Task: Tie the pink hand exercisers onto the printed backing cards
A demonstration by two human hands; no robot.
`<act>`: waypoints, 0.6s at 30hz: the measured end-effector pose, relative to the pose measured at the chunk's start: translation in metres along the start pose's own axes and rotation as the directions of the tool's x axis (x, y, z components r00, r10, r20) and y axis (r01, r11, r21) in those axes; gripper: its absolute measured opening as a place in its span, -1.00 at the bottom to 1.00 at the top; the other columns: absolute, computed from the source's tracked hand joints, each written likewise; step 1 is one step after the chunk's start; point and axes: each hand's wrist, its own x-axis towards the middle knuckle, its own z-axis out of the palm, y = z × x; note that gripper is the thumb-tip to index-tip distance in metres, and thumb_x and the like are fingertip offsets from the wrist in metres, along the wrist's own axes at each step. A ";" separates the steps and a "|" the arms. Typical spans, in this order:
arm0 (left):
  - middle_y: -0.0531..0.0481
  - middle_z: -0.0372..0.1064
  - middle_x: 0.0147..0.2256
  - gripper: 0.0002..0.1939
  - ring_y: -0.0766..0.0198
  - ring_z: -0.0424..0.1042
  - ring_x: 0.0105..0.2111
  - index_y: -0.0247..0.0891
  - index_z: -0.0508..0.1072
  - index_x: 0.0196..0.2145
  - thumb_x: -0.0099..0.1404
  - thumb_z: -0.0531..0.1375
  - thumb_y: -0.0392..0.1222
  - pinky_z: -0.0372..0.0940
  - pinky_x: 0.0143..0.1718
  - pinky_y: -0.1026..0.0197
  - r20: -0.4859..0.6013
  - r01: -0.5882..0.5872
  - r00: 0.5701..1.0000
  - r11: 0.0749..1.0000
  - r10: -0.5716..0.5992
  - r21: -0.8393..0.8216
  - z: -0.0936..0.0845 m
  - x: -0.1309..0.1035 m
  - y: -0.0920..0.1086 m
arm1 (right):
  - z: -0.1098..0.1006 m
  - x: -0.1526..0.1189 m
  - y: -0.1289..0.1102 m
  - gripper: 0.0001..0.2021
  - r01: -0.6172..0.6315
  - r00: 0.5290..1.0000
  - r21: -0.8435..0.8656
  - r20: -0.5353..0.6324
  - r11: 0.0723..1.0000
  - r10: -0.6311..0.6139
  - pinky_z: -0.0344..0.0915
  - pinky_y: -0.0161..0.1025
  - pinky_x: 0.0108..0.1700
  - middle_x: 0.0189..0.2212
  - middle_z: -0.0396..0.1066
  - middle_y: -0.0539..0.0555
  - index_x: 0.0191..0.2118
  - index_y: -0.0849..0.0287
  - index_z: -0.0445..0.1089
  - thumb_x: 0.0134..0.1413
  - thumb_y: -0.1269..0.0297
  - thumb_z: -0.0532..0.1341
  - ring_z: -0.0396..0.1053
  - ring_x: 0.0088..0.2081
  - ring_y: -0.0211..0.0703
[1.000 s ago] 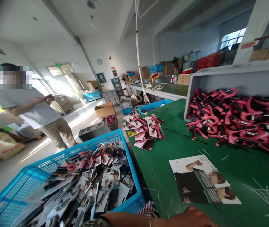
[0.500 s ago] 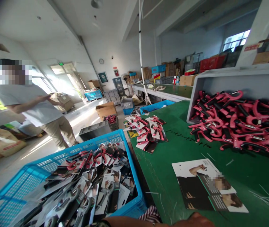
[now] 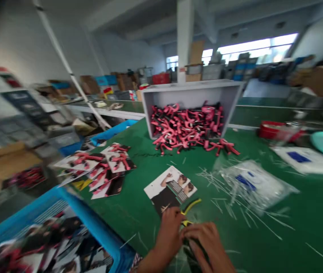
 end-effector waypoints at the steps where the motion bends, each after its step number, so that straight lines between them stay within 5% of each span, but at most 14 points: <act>1: -0.10 0.43 -0.23 -0.91 0.12 0.41 -0.21 -0.23 0.53 -0.31 0.19 0.25 -0.25 0.34 -0.13 0.09 0.029 -0.011 0.999 0.995 0.014 -0.102 0.013 0.005 -0.010 | -0.007 -0.004 0.002 -0.79 -0.068 0.997 -0.010 -0.029 0.998 0.067 0.26 0.00 0.06 -0.04 0.42 0.07 -0.03 -0.09 0.36 0.28 0.25 0.08 0.31 0.03 0.00; 5: -0.10 0.31 -0.16 -0.87 0.06 0.32 -0.11 -0.23 0.49 -0.24 0.21 0.22 -0.29 0.24 -0.05 -0.02 0.078 0.008 0.997 0.973 0.010 -0.232 0.037 0.015 -0.028 | -0.024 0.000 0.021 -0.83 -0.174 0.982 -0.026 -0.077 0.984 0.172 0.20 0.00 0.10 -0.08 0.39 0.08 -0.10 0.02 0.35 0.33 0.26 0.03 0.25 0.02 -0.03; 13: -0.11 0.30 -0.17 -0.86 0.03 0.33 -0.11 -0.20 0.49 -0.23 0.22 0.23 -0.25 0.25 -0.06 -0.02 0.125 0.014 0.992 0.982 0.010 -0.188 0.040 0.024 -0.020 | -0.032 0.036 0.067 -0.81 -0.133 0.989 -0.099 -0.081 0.986 0.125 0.17 0.03 0.12 -0.05 0.33 0.12 -0.11 0.08 0.37 0.30 0.37 0.04 0.22 0.01 -0.04; 18: -0.11 0.36 -0.17 -0.87 0.07 0.38 -0.12 -0.19 0.50 -0.24 0.25 0.21 -0.18 0.30 -0.08 0.02 0.114 -0.035 0.991 0.962 0.068 -0.269 0.033 0.045 -0.036 | -0.054 0.059 0.102 -0.80 -0.140 0.985 -0.128 -0.114 0.982 0.126 0.14 -0.02 0.18 0.00 0.29 0.14 -0.10 0.11 0.37 0.26 0.42 0.06 0.21 0.09 -0.06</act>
